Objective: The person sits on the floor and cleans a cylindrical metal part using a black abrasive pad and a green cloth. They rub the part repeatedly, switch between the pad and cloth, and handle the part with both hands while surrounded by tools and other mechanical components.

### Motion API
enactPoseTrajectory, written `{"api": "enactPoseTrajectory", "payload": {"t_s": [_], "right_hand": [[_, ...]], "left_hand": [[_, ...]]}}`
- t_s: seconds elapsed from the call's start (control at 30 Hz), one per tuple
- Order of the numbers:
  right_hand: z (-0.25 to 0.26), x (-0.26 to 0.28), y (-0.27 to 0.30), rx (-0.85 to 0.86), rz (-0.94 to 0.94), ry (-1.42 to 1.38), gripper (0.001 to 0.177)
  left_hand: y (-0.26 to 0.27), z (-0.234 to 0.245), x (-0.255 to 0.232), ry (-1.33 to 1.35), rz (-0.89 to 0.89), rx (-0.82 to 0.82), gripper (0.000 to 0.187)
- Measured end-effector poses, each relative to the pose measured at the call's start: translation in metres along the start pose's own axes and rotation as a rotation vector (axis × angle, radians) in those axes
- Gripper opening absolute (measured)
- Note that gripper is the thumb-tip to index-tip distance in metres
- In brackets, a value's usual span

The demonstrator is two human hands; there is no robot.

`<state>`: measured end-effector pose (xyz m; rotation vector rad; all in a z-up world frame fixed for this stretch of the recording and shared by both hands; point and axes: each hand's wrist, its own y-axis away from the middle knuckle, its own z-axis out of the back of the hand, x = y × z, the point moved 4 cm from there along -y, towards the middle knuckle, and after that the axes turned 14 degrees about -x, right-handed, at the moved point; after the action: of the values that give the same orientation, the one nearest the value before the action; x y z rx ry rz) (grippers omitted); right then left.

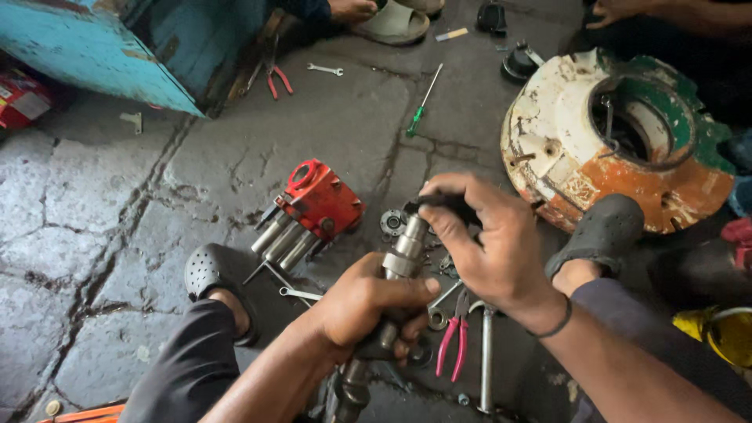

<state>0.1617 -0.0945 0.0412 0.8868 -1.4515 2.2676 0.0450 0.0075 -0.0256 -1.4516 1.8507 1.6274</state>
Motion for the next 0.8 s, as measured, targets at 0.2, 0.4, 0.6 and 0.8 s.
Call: {"api": "enactPoseTrajectory", "payload": {"t_s": [0.2, 0.4, 0.6, 0.8], "right_hand": [[0.005, -0.018, 0.012, -0.037, -0.081, 0.141, 0.015], [0.007, -0.015, 0.011, -0.072, -0.183, 0.108, 0.017], [0.005, -0.019, 0.014, -0.043, -0.324, 0.091, 0.017], [0.003, -0.017, 0.009, -0.002, -0.106, 0.154, 0.018]], "left_hand": [[0.002, -0.002, 0.003, -0.036, -0.025, -0.025, 0.029], [0.0, -0.003, 0.012, -0.035, -0.04, 0.007, 0.031], [0.0, -0.001, 0.005, -0.059, -0.069, 0.003, 0.029], [0.0, 0.001, 0.0, -0.122, -0.09, -0.009, 0.031]]}}
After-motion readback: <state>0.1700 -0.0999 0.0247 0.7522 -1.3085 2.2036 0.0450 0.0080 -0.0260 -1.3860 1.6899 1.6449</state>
